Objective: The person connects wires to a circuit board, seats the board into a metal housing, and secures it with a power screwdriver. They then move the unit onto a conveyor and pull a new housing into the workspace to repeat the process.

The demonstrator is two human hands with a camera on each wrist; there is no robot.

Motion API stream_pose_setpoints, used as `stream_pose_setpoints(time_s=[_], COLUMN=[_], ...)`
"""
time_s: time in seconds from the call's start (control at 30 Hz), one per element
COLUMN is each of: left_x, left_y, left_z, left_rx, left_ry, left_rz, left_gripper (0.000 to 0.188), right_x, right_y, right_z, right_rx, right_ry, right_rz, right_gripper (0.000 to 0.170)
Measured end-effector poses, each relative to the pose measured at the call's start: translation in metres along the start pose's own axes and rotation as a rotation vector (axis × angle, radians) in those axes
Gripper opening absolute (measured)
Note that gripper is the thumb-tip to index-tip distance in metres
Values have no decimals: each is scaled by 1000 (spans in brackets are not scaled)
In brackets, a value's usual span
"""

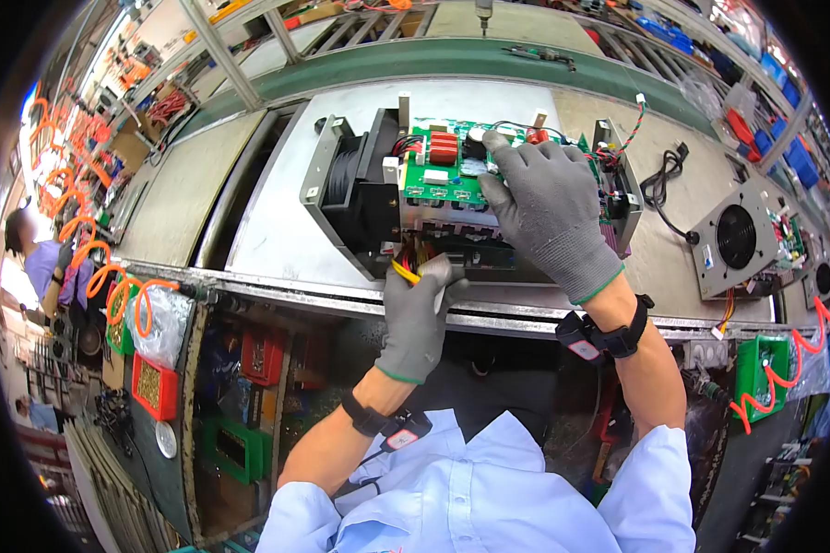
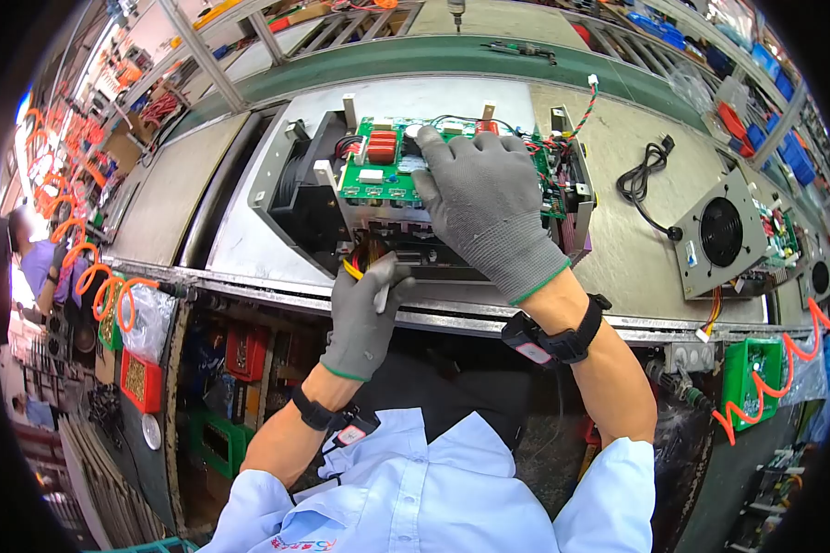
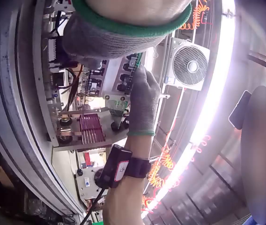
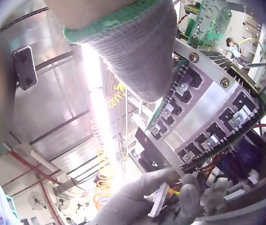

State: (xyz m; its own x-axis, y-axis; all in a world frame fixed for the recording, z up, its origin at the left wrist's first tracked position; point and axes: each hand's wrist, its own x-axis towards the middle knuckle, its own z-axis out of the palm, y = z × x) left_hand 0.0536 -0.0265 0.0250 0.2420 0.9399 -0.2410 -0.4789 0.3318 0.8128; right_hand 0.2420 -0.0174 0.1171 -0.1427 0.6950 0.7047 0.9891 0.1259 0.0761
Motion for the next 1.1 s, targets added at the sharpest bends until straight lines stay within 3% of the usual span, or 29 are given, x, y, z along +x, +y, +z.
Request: stream_pose_setpoints(time_s=[0.13, 0.23, 0.37, 0.4, 0.43, 0.5, 0.6, 0.7, 0.83, 0.93, 1.03, 1.07, 1.1], left_x=[-11, -12, -17, -17, -12, 13, 38, 64, 72, 55, 22, 19, 20], left_y=[-3, -1, -4, -1, 8, 2, 1, -18, -27, -12, -13, -5, -7], left_z=[-17, -46, -89, -87, -95, -104, -100, -104, -104, -98, -100, -102, -102], left_rx=[97, 152, 247, 326, 607, 987, 1276, 1164, 1081, 1246, 1127, 1133, 1178], left_ry=[76, 11, 86, 154, 253, 332, 331, 275, 370, 425, 403, 165, 142], left_rz=[-17, -13, 84, 262, 317, 832, 997, 756, 778, 936, 1067, 1019, 885], left_gripper=[64, 62, 40, 35, 46, 61, 64, 68, 67, 86, 69, 50, 46], right_x=[0, 1, 3, 3, 3, 4, 5, 7, 9, 11, 12, 11, 11], right_y=[2, 0, -1, -1, -2, -3, -3, -5, -2, -1, -1, -2, -3], right_z=[0, -4, -3, -3, -3, -6, -5, -7, -6, -4, -3, -3, -4], right_rx=[34, 50, 21, 16, 11, 8, 22, 36, 37, 41, 28, 30, 34], right_ry=[6, 6, -7, -6, -9, -24, -37, -64, -81, -71, -64, -57, -49], right_rz=[-14, -20, -23, -25, -28, -32, -50, -43, -57, -71, -79, -76, -78], right_gripper=[41, 40, 39, 39, 39, 41, 43, 43, 43, 43, 42, 42, 42])
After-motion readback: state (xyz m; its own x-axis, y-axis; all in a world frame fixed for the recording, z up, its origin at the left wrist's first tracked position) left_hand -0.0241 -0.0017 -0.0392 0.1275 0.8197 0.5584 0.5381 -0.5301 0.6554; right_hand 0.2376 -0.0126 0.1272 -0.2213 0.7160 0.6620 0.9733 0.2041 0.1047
